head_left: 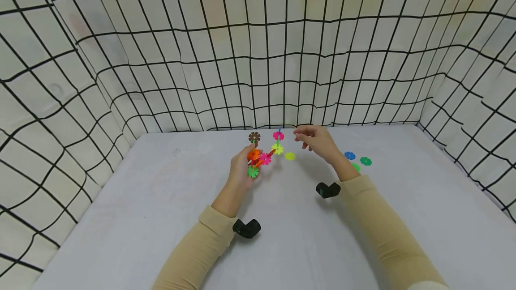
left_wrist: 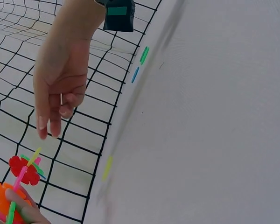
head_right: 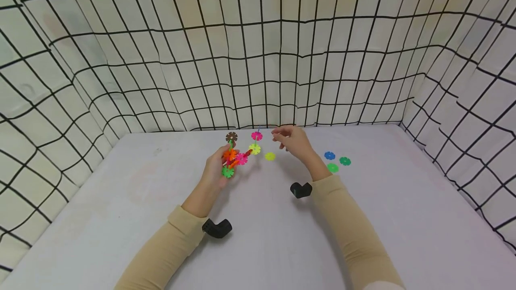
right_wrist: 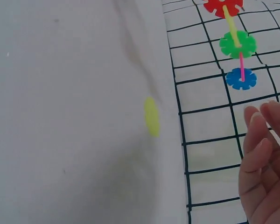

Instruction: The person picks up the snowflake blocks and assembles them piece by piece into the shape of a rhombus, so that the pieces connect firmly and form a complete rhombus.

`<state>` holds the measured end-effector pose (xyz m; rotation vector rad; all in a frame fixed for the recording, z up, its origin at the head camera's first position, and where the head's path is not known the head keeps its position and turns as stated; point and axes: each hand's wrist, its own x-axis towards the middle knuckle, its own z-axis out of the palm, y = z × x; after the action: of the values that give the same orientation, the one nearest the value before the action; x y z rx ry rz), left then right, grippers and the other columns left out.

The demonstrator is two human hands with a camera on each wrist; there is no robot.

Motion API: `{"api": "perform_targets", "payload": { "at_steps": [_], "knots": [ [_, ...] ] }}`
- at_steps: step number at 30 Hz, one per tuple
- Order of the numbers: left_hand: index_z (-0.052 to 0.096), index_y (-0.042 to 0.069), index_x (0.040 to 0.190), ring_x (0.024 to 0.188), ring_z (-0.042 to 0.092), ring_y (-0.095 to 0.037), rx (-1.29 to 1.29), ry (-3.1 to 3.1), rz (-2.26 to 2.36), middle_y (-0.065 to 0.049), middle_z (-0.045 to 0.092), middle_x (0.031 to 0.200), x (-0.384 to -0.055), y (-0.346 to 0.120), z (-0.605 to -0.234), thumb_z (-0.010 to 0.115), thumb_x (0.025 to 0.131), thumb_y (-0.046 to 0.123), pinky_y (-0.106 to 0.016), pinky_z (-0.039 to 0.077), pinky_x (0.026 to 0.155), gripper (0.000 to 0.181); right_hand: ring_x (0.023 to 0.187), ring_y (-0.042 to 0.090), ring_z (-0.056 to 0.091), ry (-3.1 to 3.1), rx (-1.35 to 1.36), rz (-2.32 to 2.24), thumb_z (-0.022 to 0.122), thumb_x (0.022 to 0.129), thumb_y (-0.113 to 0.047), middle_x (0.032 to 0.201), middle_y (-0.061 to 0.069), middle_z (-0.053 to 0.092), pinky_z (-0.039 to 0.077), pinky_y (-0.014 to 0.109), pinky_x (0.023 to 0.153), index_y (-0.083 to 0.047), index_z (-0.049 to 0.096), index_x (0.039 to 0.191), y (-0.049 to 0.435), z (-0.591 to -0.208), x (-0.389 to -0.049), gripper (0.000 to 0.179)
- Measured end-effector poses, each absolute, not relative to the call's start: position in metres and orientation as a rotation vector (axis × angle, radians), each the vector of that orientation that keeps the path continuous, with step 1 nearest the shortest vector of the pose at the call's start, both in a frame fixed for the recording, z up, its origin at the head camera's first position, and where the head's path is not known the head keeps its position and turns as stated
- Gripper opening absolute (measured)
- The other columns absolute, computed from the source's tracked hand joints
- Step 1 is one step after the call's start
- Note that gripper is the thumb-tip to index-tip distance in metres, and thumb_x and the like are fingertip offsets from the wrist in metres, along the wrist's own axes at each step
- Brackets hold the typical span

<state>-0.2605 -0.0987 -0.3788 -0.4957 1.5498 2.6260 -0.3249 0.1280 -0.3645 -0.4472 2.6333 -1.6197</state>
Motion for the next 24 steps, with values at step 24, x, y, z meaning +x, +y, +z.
{"api": "perform_targets", "payload": {
  "at_steps": [24],
  "knots": [
    [0.055,0.0,0.134,0.087,0.06,-0.011,-0.469,1.579,2.616,-0.003,0.068,0.107,-0.261,-0.095,-0.385,0.055,0.105,0.03,-0.017,0.05,0.063,0.042,0.081,0.019,0.057,2.653,-0.356,-0.95,0.072,0.095,-0.02,0.11,0.014,0.064,0.048,0.03,0.073,0.001,0.064,0.121,0.115,-0.393,-0.35,0.034]
  ]
}}
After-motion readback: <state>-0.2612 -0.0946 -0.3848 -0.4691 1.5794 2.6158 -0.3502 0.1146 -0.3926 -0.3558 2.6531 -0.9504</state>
